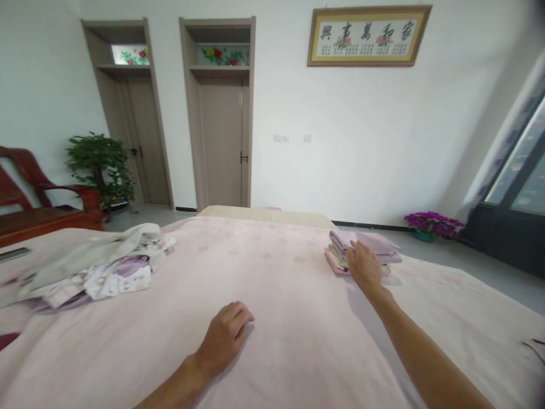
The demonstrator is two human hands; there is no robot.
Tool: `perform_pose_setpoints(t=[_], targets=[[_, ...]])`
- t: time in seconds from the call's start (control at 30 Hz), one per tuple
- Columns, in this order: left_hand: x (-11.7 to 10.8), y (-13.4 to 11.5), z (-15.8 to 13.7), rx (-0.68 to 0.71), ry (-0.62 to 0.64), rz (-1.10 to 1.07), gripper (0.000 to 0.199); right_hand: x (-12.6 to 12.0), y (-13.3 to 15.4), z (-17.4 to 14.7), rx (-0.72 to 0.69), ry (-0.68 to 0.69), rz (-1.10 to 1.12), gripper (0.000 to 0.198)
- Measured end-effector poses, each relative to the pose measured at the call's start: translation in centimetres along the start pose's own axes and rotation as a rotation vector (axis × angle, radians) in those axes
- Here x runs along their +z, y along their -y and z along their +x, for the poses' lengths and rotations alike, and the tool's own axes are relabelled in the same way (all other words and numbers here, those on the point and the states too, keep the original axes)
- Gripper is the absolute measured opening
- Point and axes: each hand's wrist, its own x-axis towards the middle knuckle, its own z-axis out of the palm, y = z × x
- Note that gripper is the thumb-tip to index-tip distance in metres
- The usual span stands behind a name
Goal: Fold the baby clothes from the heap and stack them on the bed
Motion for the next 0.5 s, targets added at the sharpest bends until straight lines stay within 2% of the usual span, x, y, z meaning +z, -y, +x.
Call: perform_pose_setpoints(t=[0.07, 0.1, 0.13, 0.23, 0.3, 0.4, 0.5], targets=[[-0.1, 0.0, -0.1, -0.031, -0.008, 0.000, 0.024, 0.4, 2.0, -2.6, -0.138, -0.062, 0.102, 0.042], [-0.2, -0.1, -0.1, -0.043, -0.012, -0.002, 0.024, 0.8, 3.1, -4.4, -0.230, -0.034, 0.168, 0.042], [-0.2, -0.1, -0.1, -0.055, -0.019, -0.003, 0.024, 1.2, 4.2, -6.3, -0.308, 0.066, 0.219, 0.041], [-0.4, -0.1, -0.2, -0.104, -0.059, -0.014, 0.028, 2.3, 6.9, -12.3, -0.367, 0.406, 0.224, 0.048], [-0.6, 0.3, -0.3, -0.161, -0.116, -0.032, 0.030, 2.6, 8.1, -15.5, -0.402, 0.520, 0.162, 0.052], [-1.5, 2.5, -0.6, -0.275, -0.218, -0.038, 0.033, 2.3, 9.1, -18.1, -0.411, 0.484, 0.079, 0.056], [-3.6, 6.4, -1.0, -0.441, -0.309, 0.094, 0.034, 1.7, 9.5, -18.6, -0.406, 0.440, 0.061, 0.054]])
